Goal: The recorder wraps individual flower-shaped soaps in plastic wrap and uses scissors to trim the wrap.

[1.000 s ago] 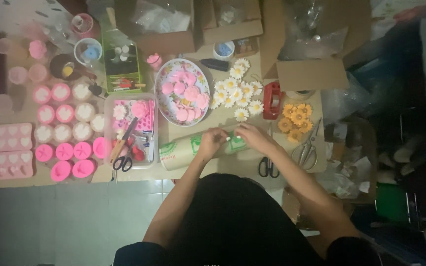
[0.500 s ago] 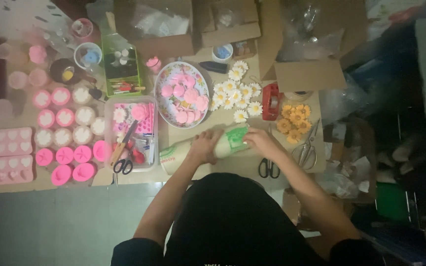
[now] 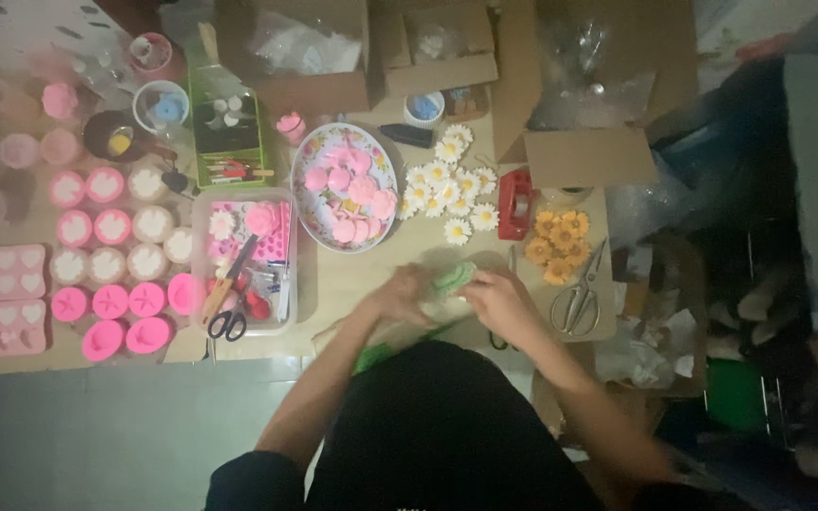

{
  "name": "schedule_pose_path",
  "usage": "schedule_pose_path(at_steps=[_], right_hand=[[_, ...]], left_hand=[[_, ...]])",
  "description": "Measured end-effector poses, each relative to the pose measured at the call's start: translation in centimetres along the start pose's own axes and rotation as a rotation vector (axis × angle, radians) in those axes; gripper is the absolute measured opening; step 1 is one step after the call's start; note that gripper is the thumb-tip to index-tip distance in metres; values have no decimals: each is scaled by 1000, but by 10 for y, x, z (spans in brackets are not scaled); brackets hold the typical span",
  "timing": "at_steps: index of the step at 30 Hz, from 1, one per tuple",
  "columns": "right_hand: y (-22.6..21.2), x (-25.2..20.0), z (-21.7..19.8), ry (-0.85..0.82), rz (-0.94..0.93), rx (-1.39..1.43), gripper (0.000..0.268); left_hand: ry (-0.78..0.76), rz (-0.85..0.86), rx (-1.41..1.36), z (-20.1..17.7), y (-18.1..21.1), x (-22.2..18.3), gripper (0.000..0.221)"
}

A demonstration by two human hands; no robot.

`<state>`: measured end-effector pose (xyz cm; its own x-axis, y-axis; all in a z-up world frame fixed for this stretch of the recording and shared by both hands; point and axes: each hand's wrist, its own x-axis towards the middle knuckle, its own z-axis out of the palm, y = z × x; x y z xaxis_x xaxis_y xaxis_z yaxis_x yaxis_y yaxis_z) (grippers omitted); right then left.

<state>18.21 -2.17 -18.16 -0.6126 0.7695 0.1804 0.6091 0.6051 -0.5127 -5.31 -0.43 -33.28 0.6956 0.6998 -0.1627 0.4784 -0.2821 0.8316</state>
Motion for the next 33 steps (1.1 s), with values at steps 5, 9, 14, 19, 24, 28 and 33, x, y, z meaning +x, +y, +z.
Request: schedule_pose_path(at_steps=[5,9,14,19,24,28,33], right_hand=[[37,-21,36,-56,365,314,11],[125,0,50,-91,701,693,17],[187,50,148,1,735,289,39],[169,66,158,-22,793,26,65],[180,54,179,120,642,55,28],[154,64,150,124,676,79,44],[156,63,150,14,582,1,58]], left_hand=[[419,2,-163,21,91,7,54],[533,-37,-121,14,104,12,16],[514,3,-72,10,101,4,12],[519,39,-33,-5,99,3,13],[527,64,36,-19,99,9,17],[505,63,100,-20,100,11,17],[475,90,107,-11,94,13,23]])
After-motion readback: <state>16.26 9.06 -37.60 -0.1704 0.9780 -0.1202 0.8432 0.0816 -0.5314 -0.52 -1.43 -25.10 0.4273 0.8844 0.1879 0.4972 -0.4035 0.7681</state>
